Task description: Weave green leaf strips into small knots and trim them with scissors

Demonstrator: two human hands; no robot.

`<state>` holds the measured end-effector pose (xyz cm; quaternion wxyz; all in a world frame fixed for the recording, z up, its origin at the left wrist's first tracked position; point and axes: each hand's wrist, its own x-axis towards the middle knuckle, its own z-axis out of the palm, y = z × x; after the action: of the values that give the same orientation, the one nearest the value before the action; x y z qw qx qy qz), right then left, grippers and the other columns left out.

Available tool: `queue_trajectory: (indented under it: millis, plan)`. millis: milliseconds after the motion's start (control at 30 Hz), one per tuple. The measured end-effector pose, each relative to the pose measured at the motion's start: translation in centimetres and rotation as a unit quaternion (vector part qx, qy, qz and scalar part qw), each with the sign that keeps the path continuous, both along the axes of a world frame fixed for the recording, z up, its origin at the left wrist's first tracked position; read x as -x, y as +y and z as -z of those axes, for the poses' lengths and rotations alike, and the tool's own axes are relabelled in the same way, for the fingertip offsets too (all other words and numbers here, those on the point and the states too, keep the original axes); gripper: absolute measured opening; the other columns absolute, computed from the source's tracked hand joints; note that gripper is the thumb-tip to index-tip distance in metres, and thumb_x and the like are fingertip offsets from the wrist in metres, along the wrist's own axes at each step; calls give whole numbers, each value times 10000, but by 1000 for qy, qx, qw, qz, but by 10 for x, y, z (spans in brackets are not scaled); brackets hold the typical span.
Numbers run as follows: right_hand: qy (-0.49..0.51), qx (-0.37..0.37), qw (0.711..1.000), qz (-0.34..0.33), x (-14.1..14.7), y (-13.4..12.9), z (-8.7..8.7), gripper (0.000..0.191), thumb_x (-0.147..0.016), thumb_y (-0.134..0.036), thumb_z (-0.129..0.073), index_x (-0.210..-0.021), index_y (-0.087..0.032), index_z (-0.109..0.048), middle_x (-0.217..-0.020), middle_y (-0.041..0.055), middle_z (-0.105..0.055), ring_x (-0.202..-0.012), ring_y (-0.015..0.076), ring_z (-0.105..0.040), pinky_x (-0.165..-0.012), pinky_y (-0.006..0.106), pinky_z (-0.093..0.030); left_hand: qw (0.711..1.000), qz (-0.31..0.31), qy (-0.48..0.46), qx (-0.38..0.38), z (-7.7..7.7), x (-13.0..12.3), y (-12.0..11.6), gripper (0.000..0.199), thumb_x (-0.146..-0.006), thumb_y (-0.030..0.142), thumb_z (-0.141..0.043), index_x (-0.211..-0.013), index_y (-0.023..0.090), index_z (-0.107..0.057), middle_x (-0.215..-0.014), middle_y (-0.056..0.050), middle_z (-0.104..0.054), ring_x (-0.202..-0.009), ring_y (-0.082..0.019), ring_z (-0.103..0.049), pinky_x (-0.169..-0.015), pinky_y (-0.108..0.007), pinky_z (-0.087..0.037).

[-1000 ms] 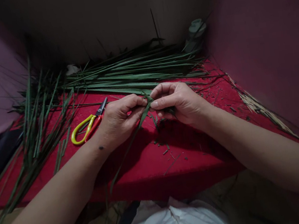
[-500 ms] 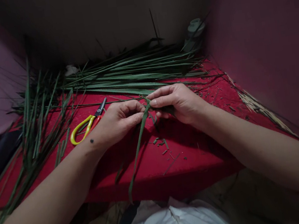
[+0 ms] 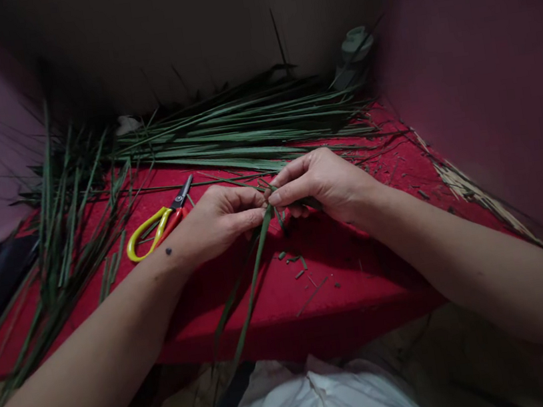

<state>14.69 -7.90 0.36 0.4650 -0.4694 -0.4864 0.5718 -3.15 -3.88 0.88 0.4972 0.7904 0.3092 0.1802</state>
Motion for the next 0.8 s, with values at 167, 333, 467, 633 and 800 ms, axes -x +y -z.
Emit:
queue_trajectory:
  millis: [167, 333, 467, 633, 800]
  plan:
    - [24, 18, 999, 32, 4, 0, -2, 93, -555, -109, -707, -590, -117, -621, -467, -4, -578, -373, 77, -480, -344, 186, -337, 999, 20, -21, -24, 5, -3, 2, 144, -764, 263, -582, -683, 149, -616, -694, -15, -632, -709, -153, -595, -671, -270, -480]
    - [40, 26, 998, 38, 5, -2, -3, 122, -539, -98, -720, -582, -119, -608, -482, -3, -586, -365, 75, -473, -338, 191, -341, 999, 18, -30, -14, 6, -2, -1, 93, -740, 234, -587, -728, 154, -633, -724, -15, -646, -720, -155, -602, -685, -276, -490]
    - [56, 30, 998, 28, 3, -1, 1, 138, -546, -123, -739, -612, -119, -618, -497, -6, -587, -370, 80, -486, -349, 197, -373, 999, 9, -29, -7, 4, 0, -3, 92, -731, 241, -607, -724, 161, -652, -694, -12, -644, -681, -148, -597, -654, -269, -491]
    - [38, 26, 999, -24, -4, 2, 4, 236, -671, -336, -716, -643, -114, -642, -527, 24, -603, -382, 95, -500, -372, 224, -414, 999, 31, -14, 33, 2, 1, -2, 144, -737, 310, -639, -701, 171, -658, -635, -28, -639, -629, -167, -591, -600, -295, -501]
    - [-19, 9, 999, -30, -8, 2, 0, 387, -698, -505, -673, -612, -128, -650, -508, 46, -606, -406, 112, -513, -402, 239, -406, 999, 22, -10, 37, 0, 2, -3, 159, -737, 320, -638, -692, 169, -659, -611, -18, -628, -612, -153, -587, -573, -271, -492]
